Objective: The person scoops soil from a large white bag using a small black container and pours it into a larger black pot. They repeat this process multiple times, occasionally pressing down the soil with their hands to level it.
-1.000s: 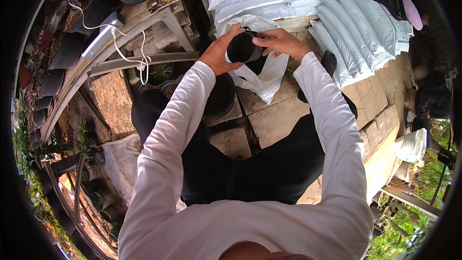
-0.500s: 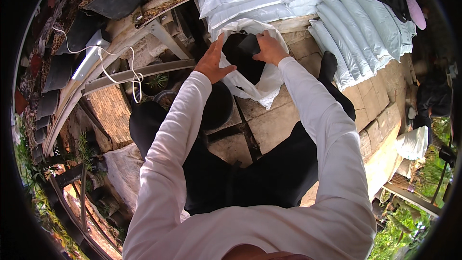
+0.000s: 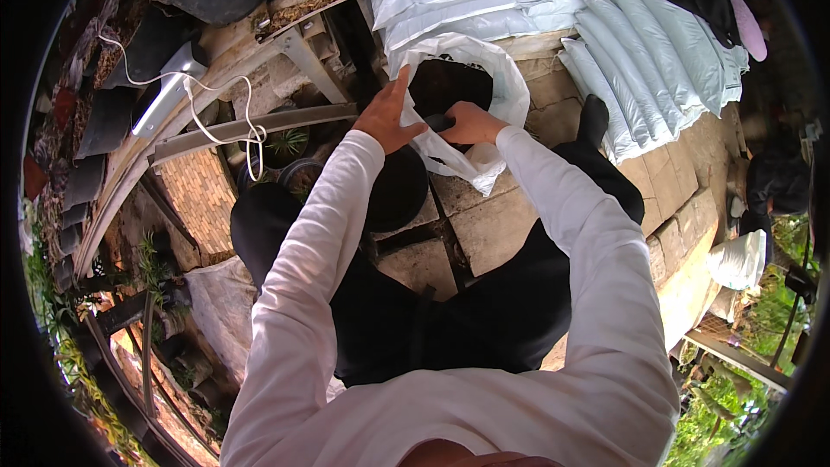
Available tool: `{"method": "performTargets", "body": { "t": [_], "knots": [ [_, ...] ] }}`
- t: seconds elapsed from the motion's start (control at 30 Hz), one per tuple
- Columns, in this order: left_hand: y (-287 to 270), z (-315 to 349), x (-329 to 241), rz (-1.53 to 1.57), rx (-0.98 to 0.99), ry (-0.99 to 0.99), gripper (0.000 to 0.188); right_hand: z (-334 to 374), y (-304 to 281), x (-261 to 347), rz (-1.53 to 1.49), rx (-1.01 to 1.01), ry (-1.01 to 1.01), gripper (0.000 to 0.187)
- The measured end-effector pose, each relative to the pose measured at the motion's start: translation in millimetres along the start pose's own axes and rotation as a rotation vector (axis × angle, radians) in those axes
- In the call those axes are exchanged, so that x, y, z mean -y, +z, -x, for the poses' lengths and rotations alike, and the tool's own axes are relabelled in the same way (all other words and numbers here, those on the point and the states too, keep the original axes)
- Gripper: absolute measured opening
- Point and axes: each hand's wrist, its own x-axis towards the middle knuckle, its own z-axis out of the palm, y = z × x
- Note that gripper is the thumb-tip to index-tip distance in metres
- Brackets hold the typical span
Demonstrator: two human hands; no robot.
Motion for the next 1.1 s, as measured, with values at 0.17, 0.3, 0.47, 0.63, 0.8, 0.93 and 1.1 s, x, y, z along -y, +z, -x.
{"method": "performTargets", "body": {
  "t": [0.17,0.3,0.47,0.63,0.8,0.93,1.1],
  "knots": [
    [-6,-2,-5,-0.015,-0.013,0.017,0.116,29,-39,-13,-0.457,-0.081,-0.046,0.067],
    [-5,1,4,-0.029,-0.053,0.041,0.116,53,-68,-4,-0.526,-0.299,-0.035,0.061],
    [-4,1,1,0.007,-0.031,0.051,0.115,57,-84,-26,-0.436,-0.466,0.003,0.070],
    [-5,1,-2,0.009,0.014,-0.003,0.116,55,-76,-35,-0.230,-0.555,-0.119,0.079],
    [-3,1,1,0.006,0.011,0.008,0.116,51,-80,-46,-0.294,-0.504,-0.119,0.084],
    [-4,3,0,-0.008,0.025,-0.018,0.117,60,-83,-39,-0.319,-0.473,-0.133,0.084],
    [-1,2,8,0.005,0.005,0.010,0.117,62,-80,-43,-0.206,-0.535,-0.150,0.085]
  ]
}}
